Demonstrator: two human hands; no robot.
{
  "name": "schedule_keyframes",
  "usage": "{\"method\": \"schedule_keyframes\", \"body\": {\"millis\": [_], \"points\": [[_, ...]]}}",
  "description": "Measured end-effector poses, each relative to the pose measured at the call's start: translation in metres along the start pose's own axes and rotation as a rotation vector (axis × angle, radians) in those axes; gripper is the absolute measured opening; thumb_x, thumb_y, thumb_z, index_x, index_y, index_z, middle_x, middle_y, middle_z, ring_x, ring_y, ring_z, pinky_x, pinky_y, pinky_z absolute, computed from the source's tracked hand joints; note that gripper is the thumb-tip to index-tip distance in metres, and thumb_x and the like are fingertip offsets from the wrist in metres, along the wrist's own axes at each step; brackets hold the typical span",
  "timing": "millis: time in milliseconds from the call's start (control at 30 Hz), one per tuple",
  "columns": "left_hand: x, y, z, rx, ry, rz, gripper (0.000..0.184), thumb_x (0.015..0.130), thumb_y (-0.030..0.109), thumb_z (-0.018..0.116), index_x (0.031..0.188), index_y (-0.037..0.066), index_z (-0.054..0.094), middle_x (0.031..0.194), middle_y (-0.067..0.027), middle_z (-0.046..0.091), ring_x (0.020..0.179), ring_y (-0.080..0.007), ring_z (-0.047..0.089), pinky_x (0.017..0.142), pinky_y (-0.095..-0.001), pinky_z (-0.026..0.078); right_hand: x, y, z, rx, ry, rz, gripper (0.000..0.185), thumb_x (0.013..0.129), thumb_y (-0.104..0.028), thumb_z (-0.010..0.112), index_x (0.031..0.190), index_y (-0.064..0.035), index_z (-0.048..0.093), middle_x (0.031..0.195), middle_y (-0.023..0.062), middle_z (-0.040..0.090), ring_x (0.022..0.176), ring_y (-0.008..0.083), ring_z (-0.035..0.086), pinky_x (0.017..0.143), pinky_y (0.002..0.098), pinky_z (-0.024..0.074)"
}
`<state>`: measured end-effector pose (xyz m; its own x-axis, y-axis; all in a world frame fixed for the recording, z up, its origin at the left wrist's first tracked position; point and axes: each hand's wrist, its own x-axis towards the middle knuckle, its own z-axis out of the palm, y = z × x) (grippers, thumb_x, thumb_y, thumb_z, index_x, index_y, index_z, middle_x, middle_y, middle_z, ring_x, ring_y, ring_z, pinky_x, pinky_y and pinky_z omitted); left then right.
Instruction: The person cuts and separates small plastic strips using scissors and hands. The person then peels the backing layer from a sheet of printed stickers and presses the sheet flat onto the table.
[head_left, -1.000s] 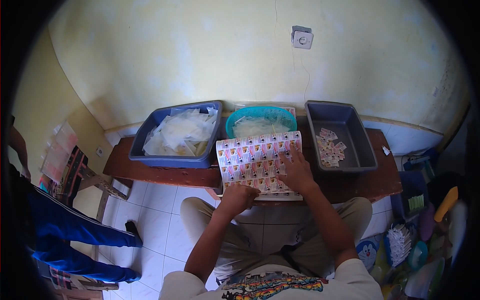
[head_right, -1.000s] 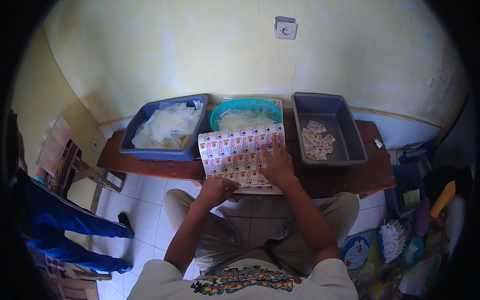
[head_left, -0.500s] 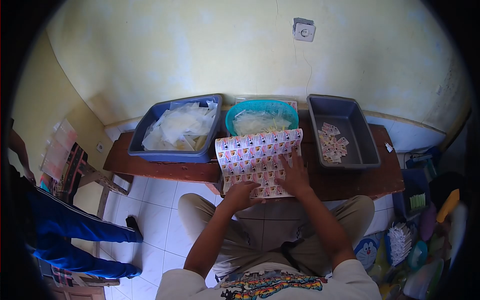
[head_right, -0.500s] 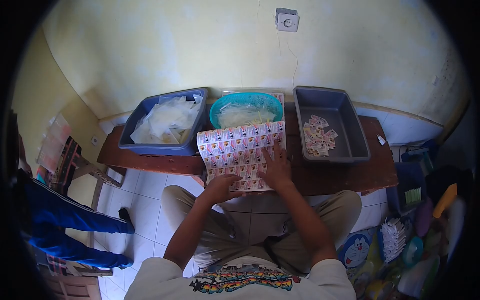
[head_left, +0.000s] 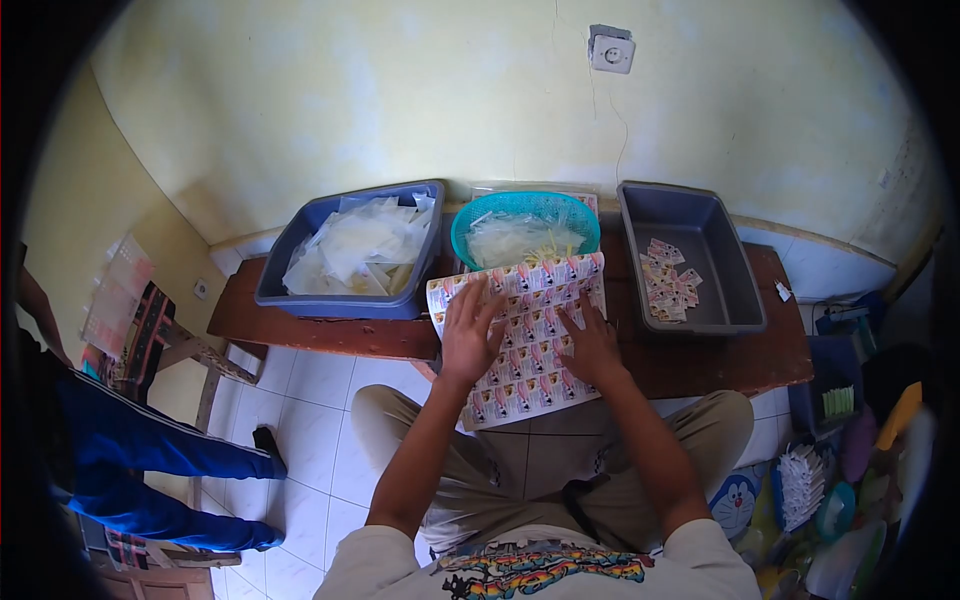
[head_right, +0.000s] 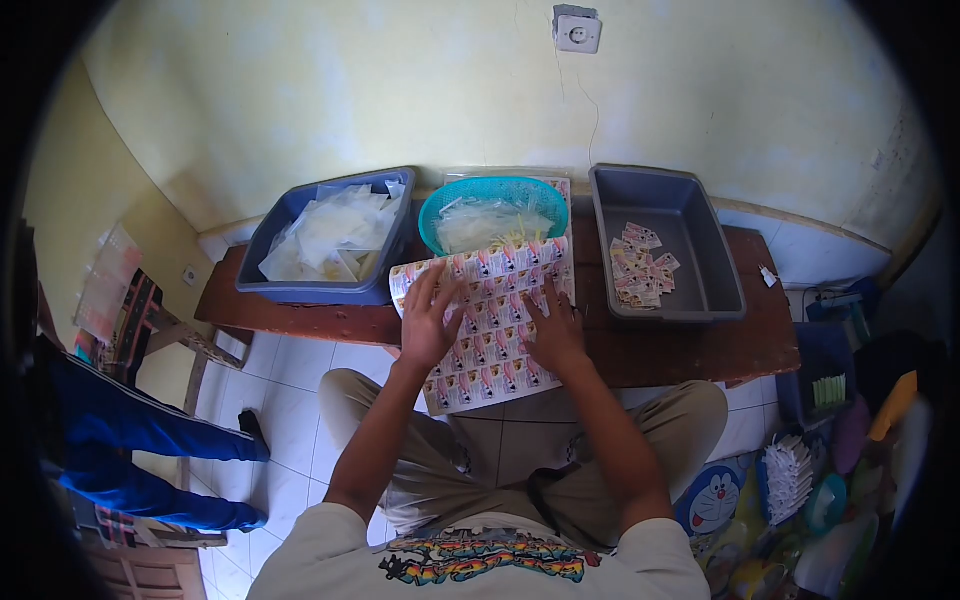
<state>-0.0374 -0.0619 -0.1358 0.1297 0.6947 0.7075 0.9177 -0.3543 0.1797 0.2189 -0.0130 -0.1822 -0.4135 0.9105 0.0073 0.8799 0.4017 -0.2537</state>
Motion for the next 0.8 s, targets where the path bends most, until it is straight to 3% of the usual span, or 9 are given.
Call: {"method": "schedule_keyframes", "body": {"millis": [133, 233, 300, 433, 500, 533, 600, 800], "points": [[0.027, -0.015, 0.003, 0.116, 0.053, -0.025, 0.058, 0.084, 0.024, 0.086, 0.137, 0.010, 0.067, 0.144, -0.0167, 0.062, 0.137, -0.0375, 0.056, 0.117, -0.0482, 0.043, 0.000, 0.002, -0.002, -0.045, -0.006, -0.006, 0.095, 0.085, -0.036, 0.085, 0.167, -0.0296, 0.037, 0.180, 0.0141, 0.002, 0.159, 0.0453, 0.025, 0.121, 0.0682, 0.0307], [0.027, -0.030, 0.010, -0.001, -0.099, -0.078, 0.059, 0.083, 0.028, 0.087, 0.136, 0.009, 0.068, 0.137, -0.0159, 0.066, 0.131, -0.0369, 0.060, 0.113, -0.0495, 0.046, 0.000, 0.007, -0.001, -0.024, 0.002, -0.029, 0.094, 0.085, -0.032, 0.084, 0.167, -0.0302, 0.037, 0.180, 0.0137, 0.002, 0.160, 0.0440, 0.025, 0.121, 0.0717, 0.0285], [0.021, -0.029, 0.009, -0.048, -0.170, -0.115, 0.058, 0.082, 0.028, 0.088, 0.133, 0.009, 0.069, 0.131, -0.0140, 0.069, 0.123, -0.0361, 0.064, 0.109, -0.0499, 0.048, -0.001, 0.008, -0.003, 0.000, 0.001, -0.056, 0.096, 0.085, -0.029, 0.083, 0.168, -0.0264, 0.035, 0.180, 0.0141, 0.002, 0.160, 0.0439, 0.024, 0.120, 0.0735, 0.0275], [0.007, -0.022, 0.006, -0.025, -0.105, -0.105, 0.055, 0.082, 0.029, 0.088, 0.131, 0.009, 0.071, 0.127, -0.0122, 0.071, 0.119, -0.0355, 0.066, 0.105, -0.0494, 0.050, 0.001, 0.007, 0.000, 0.032, 0.031, -0.058, 0.097, 0.084, -0.026, 0.083, 0.166, -0.0180, 0.033, 0.178, 0.0182, 0.008, 0.159, 0.0443, 0.026, 0.117, 0.0765, 0.0280], [-0.001, -0.019, 0.006, -0.003, -0.064, -0.100, 0.055, 0.080, 0.030, 0.089, 0.129, 0.010, 0.072, 0.125, -0.0114, 0.071, 0.118, -0.0346, 0.066, 0.104, -0.0493, 0.050, 0.006, 0.004, 0.005, 0.178, 0.230, -0.064, 0.096, 0.084, -0.025, 0.084, 0.164, -0.0119, 0.033, 0.173, 0.0233, 0.018, 0.156, 0.0461, 0.030, 0.118, 0.0705, 0.0320], [-0.006, -0.017, 0.005, 0.000, -0.061, -0.107, 0.055, 0.080, 0.030, 0.089, 0.129, 0.010, 0.072, 0.125, -0.0114, 0.071, 0.118, -0.0346, 0.066, 0.104, -0.0493, 0.050, 0.008, 0.002, 0.004, 0.176, 0.227, -0.070, 0.096, 0.084, -0.025, 0.084, 0.164, -0.0119, 0.033, 0.173, 0.0233, 0.018, 0.156, 0.0461, 0.030, 0.118, 0.0705, 0.0320], [-0.014, -0.012, 0.005, -0.010, -0.080, -0.161, 0.057, 0.079, 0.031, 0.089, 0.129, 0.010, 0.071, 0.123, -0.0104, 0.069, 0.119, -0.0331, 0.065, 0.105, -0.0477, 0.048, 0.008, -0.002, 0.002, 0.330, 0.399, -0.145, 0.096, 0.084, -0.022, 0.085, 0.162, -0.0101, 0.031, 0.166, 0.0294, 0.028, 0.150, 0.0511, 0.038, 0.117, 0.0608, 0.0392], [-0.034, 0.003, 0.001, 0.032, -0.051, -0.166, 0.060, 0.078, 0.041, 0.089, 0.128, 0.013, 0.072, 0.117, -0.0083, 0.068, 0.114, -0.0299, 0.064, 0.101, -0.0471, 0.047, 0.001, -0.012, -0.005, 0.289, 0.503, -0.115, 0.093, 0.089, -0.027, 0.082, 0.164, -0.0114, 0.030, 0.165, 0.0324, 0.028, 0.147, 0.0534, 0.040, 0.118, 0.0585, 0.0396]]}}
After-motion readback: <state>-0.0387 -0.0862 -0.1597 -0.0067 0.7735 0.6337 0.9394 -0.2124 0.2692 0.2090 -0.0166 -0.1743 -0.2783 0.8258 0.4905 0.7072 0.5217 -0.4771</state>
